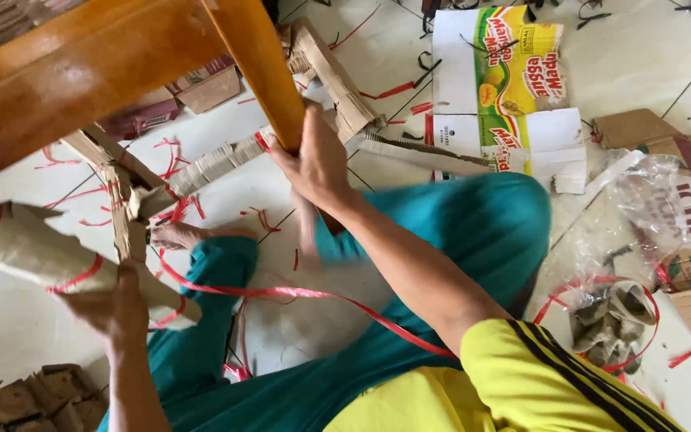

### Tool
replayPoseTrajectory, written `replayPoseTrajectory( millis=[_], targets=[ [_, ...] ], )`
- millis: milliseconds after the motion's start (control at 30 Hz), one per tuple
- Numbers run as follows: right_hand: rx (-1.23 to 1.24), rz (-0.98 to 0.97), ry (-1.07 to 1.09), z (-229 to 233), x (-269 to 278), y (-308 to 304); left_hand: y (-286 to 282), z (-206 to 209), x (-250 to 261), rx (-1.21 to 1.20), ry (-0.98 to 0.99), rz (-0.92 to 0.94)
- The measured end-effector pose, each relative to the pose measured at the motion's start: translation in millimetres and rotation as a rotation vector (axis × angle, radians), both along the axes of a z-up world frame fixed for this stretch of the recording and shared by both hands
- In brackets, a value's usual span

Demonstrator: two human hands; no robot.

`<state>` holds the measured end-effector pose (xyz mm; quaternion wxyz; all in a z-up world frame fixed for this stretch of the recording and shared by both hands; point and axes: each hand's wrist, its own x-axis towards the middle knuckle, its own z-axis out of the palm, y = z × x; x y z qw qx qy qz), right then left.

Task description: Wrapping wooden chair legs with cardboard and securing them with red plastic string for protection.

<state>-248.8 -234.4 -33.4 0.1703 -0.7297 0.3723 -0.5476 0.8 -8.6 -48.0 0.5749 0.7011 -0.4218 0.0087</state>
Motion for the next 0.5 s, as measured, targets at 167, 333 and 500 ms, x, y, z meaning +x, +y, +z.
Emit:
replayPoseTrajectory(
  millis=[167, 333, 500],
  targets=[
    [-0.006, 0.068, -0.013, 13, 6, -26, -24, 0, 19, 0.066, -0.043, 0.084],
    [-0.1, -0.008, -0.063, -1, 22, -37, -30, -24, 55, -0.074, -0.082, -0.084],
    [-0.099, -0.033, -0.104, 1, 19, -32, -31, -49, 58, -0.043, 0.122, 0.097]
  ],
)
